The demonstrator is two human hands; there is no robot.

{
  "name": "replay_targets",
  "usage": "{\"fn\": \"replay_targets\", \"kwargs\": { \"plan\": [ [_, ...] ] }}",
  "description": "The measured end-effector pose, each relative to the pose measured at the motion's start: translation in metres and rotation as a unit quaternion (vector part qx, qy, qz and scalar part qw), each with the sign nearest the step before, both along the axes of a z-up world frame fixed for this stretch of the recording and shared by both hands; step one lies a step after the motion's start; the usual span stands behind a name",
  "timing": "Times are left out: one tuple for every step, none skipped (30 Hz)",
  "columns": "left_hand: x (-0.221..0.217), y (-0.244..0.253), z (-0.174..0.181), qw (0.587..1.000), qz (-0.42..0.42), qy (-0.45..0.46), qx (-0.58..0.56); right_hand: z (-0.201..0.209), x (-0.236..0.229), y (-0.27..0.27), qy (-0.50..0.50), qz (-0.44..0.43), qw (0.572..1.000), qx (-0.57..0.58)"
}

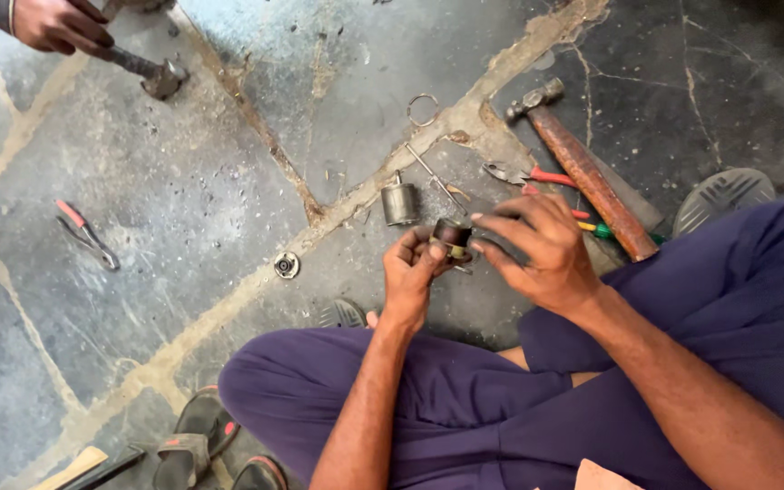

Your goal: The person sits on the floor and uses pliers to remove a metal ring from a cylindrical mechanical component. They then use a hammer to tap the component and continue to manipulate the parts with their hands and tools.

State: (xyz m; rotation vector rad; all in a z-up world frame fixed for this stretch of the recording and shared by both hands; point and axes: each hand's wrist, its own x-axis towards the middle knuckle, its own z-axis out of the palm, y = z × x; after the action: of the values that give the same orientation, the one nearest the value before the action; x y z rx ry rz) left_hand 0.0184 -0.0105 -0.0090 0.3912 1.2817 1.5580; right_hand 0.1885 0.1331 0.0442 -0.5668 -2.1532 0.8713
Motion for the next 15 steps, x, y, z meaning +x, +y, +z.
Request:
{"fn": "replay_targets", "kwargs": {
  "plan": [
    [0.005,-0.002,0.0,1.0,0.009,0.004,-0.003,0.0,0.0,0.001,-0.002,0.004,1.0,-0.001],
    [0.009,-0.003,0.001,1.0,0.019,0.008,-0.005,0.001,0.001,0.001,-0.004,0.007,1.0,-0.002],
    [0.011,-0.003,0.001,0.999,0.028,0.013,-0.006,0.001,0.0,0.003,-0.002,0.011,1.0,0.003],
    [0.01,-0.002,0.0,1.0,0.026,0.008,-0.003,0.001,0.0,0.005,-0.001,0.014,1.0,0.007],
    [0.011,-0.002,0.0,1.0,0.025,0.001,-0.003,0.002,0.0,0.005,-0.002,0.019,1.0,0.008],
    [0.012,-0.003,-0.001,1.0,0.023,-0.005,-0.003,0.002,0.001,0.005,-0.008,0.019,0.999,0.026],
    [0.014,-0.005,-0.002,1.0,0.023,0.0,-0.009,0.003,0.004,0.004,-0.016,0.02,0.999,0.041],
    [0.016,-0.008,-0.002,1.0,0.022,0.006,-0.016,0.003,0.006,0.003,-0.024,0.022,0.998,0.056],
    [0.013,-0.005,-0.003,1.0,0.02,0.013,-0.016,0.003,0.005,0.005,-0.033,0.025,0.996,0.082],
    [0.011,-0.003,-0.003,1.0,0.016,0.014,-0.02,0.004,0.003,0.006,-0.042,0.029,0.993,0.107],
    [0.011,-0.002,-0.003,1.0,0.012,0.013,-0.025,0.004,0.004,0.007,-0.054,0.032,0.989,0.132],
    [0.012,0.0,-0.003,0.999,0.007,0.012,-0.03,0.004,0.004,0.008,-0.062,0.027,0.987,0.148],
    [0.014,0.0,-0.004,0.999,0.006,0.011,-0.03,0.004,0.005,0.007,-0.071,0.023,0.984,0.164],
    [0.016,0.0,-0.004,0.999,0.006,0.011,-0.031,0.004,0.006,0.007,-0.079,0.02,0.98,0.179],
    [0.016,0.0,-0.003,0.999,0.008,0.011,-0.031,0.004,0.005,0.007,-0.077,0.019,0.979,0.186]
  ]
}}
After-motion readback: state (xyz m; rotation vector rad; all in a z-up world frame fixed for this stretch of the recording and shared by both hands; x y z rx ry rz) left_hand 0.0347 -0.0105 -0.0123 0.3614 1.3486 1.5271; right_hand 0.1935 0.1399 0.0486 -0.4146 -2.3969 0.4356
